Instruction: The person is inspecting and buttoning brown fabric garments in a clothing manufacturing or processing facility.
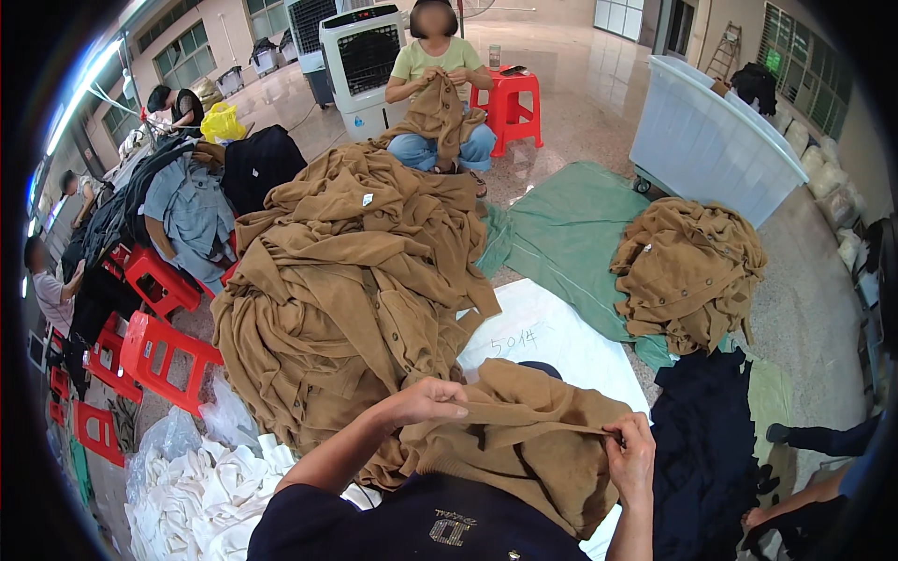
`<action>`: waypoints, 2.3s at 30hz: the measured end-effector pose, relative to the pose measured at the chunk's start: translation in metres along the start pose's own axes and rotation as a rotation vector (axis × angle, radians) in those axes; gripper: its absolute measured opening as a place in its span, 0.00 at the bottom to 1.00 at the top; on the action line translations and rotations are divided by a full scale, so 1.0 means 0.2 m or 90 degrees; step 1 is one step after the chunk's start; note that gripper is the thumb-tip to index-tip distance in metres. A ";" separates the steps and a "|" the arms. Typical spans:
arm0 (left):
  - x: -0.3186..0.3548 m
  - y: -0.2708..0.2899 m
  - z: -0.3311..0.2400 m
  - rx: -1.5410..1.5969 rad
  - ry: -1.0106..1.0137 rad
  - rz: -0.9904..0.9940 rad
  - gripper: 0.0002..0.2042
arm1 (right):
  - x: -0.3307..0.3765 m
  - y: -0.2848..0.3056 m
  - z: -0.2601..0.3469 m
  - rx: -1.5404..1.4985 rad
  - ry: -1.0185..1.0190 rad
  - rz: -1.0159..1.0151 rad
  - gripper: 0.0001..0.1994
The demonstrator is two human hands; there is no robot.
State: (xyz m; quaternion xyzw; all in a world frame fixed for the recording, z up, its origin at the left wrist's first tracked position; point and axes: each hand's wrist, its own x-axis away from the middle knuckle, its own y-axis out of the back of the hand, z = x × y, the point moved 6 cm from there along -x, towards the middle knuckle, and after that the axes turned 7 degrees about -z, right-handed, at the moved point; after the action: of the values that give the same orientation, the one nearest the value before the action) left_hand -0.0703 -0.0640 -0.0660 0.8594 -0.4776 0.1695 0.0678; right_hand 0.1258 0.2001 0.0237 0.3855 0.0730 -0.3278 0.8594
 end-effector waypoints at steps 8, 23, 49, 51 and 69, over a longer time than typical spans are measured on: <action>0.04 -0.45 -0.53 -0.045 -0.391 0.074 0.05 | 0.13 -0.08 0.52 -0.111 0.523 -0.029 0.10; 0.06 -0.49 -0.56 -0.260 -0.442 0.062 0.13 | 0.13 -0.23 0.41 -0.162 0.312 -0.048 0.10; 0.00 -0.55 -0.44 -0.496 -0.571 -0.007 0.12 | 0.09 -0.30 0.18 -0.325 0.028 0.009 0.12; 0.00 -0.56 -0.44 -0.489 -0.612 -0.030 0.13 | 0.11 -0.31 0.15 -0.332 0.002 -0.003 0.12; -0.06 -0.57 -0.38 -0.359 -0.452 0.023 0.12 | 0.21 -0.40 0.06 -0.462 -0.204 0.018 0.13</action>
State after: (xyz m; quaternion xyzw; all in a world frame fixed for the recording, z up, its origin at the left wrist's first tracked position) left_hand 0.0033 0.0286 0.0056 0.8038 -0.5134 -0.2717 0.1282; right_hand 0.1079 0.1312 -0.0333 0.0016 0.0441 -0.3248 0.9448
